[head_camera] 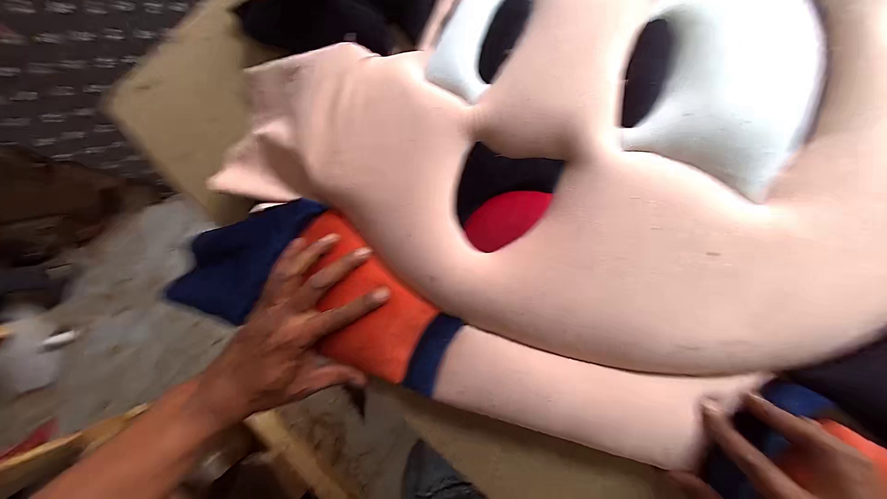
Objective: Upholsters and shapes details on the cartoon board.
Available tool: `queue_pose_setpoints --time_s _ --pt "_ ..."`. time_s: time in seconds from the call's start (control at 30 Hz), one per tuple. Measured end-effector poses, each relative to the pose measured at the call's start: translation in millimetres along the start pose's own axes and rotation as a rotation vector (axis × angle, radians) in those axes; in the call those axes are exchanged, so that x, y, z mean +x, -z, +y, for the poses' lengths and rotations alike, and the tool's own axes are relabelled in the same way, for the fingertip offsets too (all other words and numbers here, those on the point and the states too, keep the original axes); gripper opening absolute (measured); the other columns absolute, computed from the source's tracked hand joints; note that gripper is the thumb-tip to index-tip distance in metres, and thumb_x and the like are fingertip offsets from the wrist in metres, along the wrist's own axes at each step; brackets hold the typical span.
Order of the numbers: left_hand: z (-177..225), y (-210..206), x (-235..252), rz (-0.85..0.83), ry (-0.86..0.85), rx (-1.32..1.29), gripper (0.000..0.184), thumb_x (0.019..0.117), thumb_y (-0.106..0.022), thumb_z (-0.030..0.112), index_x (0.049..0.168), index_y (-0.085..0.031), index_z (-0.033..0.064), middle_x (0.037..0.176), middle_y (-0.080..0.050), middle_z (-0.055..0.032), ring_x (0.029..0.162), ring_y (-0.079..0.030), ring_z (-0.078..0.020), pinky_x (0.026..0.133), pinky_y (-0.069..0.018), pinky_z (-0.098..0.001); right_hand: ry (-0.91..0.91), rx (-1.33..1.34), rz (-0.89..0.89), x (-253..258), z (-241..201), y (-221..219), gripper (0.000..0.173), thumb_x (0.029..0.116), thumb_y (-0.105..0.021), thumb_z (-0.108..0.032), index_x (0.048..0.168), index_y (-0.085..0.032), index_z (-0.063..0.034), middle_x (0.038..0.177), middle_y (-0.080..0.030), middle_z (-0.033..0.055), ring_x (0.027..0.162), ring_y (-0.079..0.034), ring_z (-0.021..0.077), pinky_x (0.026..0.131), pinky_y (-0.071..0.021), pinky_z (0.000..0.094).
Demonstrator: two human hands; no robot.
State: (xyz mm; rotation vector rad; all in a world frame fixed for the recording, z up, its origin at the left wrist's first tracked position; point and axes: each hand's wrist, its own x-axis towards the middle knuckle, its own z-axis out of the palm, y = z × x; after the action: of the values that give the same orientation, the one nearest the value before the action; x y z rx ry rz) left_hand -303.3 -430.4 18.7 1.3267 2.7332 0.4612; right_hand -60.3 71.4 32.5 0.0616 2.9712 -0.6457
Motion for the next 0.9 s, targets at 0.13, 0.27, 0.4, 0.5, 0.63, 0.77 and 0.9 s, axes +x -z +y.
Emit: queue_pose_setpoints --time_s 0.13,0.27,0.4,0.5,0.63,0.77,0.9 --pt "53.3 8.1 47.9 -0.141 -0.072 -0.105 0.072 0.0890 -0.060 0.068 0.139 -0.066 0.0162 0.156 -0.041 -0.0323 0.146 -0.028 -0.0608 0.116 -0.0124 -0.0800 -0.059 -0.118 0.169 -5.2 -3.6 -6.2 0.061 0.0776 -0.079 -0.063 0.128 -0.072 -0.0296 0.135 -0.065 0.0138 0.131 -0.057 0.0337 0.112 -0.0431 0.0591" --pt "118.3 -14.4 79.3 -0.254 -0.149 -0.178 0.101 0.0758 -0.064 0.082 0.151 -0.052 0.0159 0.159 -0.032 -0.0363 0.148 -0.018 -0.0630 0.117 -0.0083 -0.0789 -0.087 -0.233 0.213 -8.3 -4.0 -11.9 0.060 0.0790 -0.072 -0.068 0.130 -0.069 -0.0370 0.123 -0.069 0.0023 0.121 -0.059 0.0268 0.105 -0.0450 0.0539" --pt "201.2 -79.9 121.5 -0.171 -0.245 -0.054 0.097 0.0803 -0.051 0.087 0.162 -0.027 0.0410 0.172 -0.019 -0.0099 0.158 -0.010 -0.0437 0.120 -0.0069 -0.0760 -0.100 -0.240 0.211 -5.9 -4.2 -11.9 0.061 0.0786 -0.072 -0.068 0.130 -0.071 -0.0359 0.101 -0.067 -0.0006 0.102 -0.061 0.0212 0.099 -0.0432 0.0518" --pt "243.5 -110.9 153.7 -0.058 -0.275 -0.045 0.089 0.0830 -0.053 0.080 0.159 -0.037 0.0364 0.171 -0.023 -0.0084 0.158 -0.010 -0.0443 0.122 -0.0079 -0.0746 -0.112 -0.222 0.206 -5.9 -3.6 -13.5 0.058 0.0776 -0.075 -0.063 0.129 -0.072 -0.0358 0.094 -0.064 -0.0018 0.095 -0.060 0.0191 0.097 -0.0425 0.0506" --pt "258.4 -118.5 174.2 -0.039 -0.309 -0.061 0.085 0.0804 -0.057 0.077 0.154 -0.047 0.0361 0.171 -0.025 -0.0060 0.158 -0.010 -0.0433 0.123 -0.0084 -0.0724 -0.104 -0.203 0.227 -4.9 -2.9 -17.1 0.053 0.0795 -0.073 -0.059 0.125 -0.074 -0.0313 0.087 -0.064 -0.0025 0.088 -0.060 0.0181 0.095 -0.0429 0.0501" --pt "253.8 -119.1 175.1 -0.064 -0.313 -0.102 0.077 0.0802 -0.058 0.077 0.148 -0.052 0.0423 0.172 -0.022 -0.0026 0.159 -0.007 -0.0417 0.124 -0.0047 -0.0717 -0.075 -0.154 0.219 -6.1 -3.5 -18.4 0.049 0.0812 -0.070 -0.054 0.122 -0.075 -0.0269 0.092 -0.069 -0.0012 0.091 -0.064 0.0203 0.093 -0.0461 0.0495" --pt "253.1 -117.0 176.0 -0.087 -0.316 -0.103 0.075 0.0806 -0.059 0.078 0.148 -0.053 0.0447 0.173 -0.020 -0.0019 0.160 -0.005 -0.0389 0.125 -0.0020 -0.0705 -0.088 -0.101 0.212 -22.0 25.3 20.4 0.059 0.0842 -0.068 -0.063 0.129 -0.071 -0.0264 0.119 -0.072 0.0002 0.112 -0.065 0.0243 0.095 -0.0516 0.0508"
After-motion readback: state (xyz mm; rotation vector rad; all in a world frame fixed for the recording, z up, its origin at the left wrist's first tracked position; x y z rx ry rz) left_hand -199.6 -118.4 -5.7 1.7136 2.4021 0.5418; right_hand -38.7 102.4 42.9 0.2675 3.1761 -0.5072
